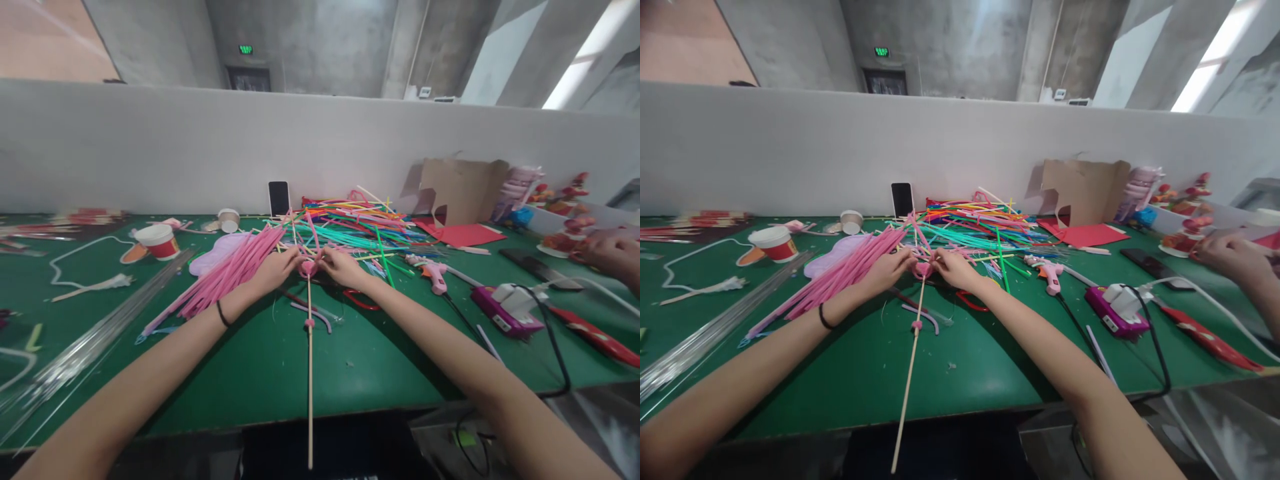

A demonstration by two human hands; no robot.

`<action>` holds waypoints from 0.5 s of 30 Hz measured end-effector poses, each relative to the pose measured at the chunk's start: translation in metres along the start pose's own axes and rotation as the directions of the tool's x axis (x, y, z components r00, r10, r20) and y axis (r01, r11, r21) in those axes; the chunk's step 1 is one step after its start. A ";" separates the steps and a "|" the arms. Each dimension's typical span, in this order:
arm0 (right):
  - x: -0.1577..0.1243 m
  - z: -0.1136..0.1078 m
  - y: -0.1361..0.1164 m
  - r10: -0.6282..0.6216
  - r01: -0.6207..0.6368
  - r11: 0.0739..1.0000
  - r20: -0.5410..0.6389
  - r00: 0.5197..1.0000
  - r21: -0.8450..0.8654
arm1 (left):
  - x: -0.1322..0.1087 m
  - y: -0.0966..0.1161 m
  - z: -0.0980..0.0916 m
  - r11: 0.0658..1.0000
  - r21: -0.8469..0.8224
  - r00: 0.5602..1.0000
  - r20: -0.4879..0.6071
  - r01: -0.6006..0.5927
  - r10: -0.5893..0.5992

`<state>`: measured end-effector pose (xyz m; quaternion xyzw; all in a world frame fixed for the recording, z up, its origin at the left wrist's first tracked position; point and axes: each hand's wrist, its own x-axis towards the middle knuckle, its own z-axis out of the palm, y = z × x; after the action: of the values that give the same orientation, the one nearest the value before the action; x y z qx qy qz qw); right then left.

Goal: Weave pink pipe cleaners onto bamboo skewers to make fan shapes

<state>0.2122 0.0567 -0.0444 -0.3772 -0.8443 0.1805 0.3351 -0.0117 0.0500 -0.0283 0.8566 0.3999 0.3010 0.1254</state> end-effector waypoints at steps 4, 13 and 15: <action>0.000 0.008 -0.003 -0.007 0.005 0.999 -0.045 0.999 -0.049 | 0.003 0.004 0.005 0.994 -0.069 0.996 -0.022 0.084 -0.086; 0.003 0.016 0.003 0.008 -0.010 0.999 -0.045 0.999 -0.041 | 0.008 0.005 -0.003 0.994 -0.106 0.998 0.061 -0.007 0.013; 0.003 0.015 0.003 0.012 -0.013 0.999 -0.039 0.999 -0.032 | 0.007 0.003 -0.015 0.991 -0.114 0.992 0.103 -0.066 0.077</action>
<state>0.2019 0.0601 -0.0560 -0.3913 -0.8381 0.1616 0.3440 -0.0154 0.0532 -0.0123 0.8770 0.3444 0.2807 0.1828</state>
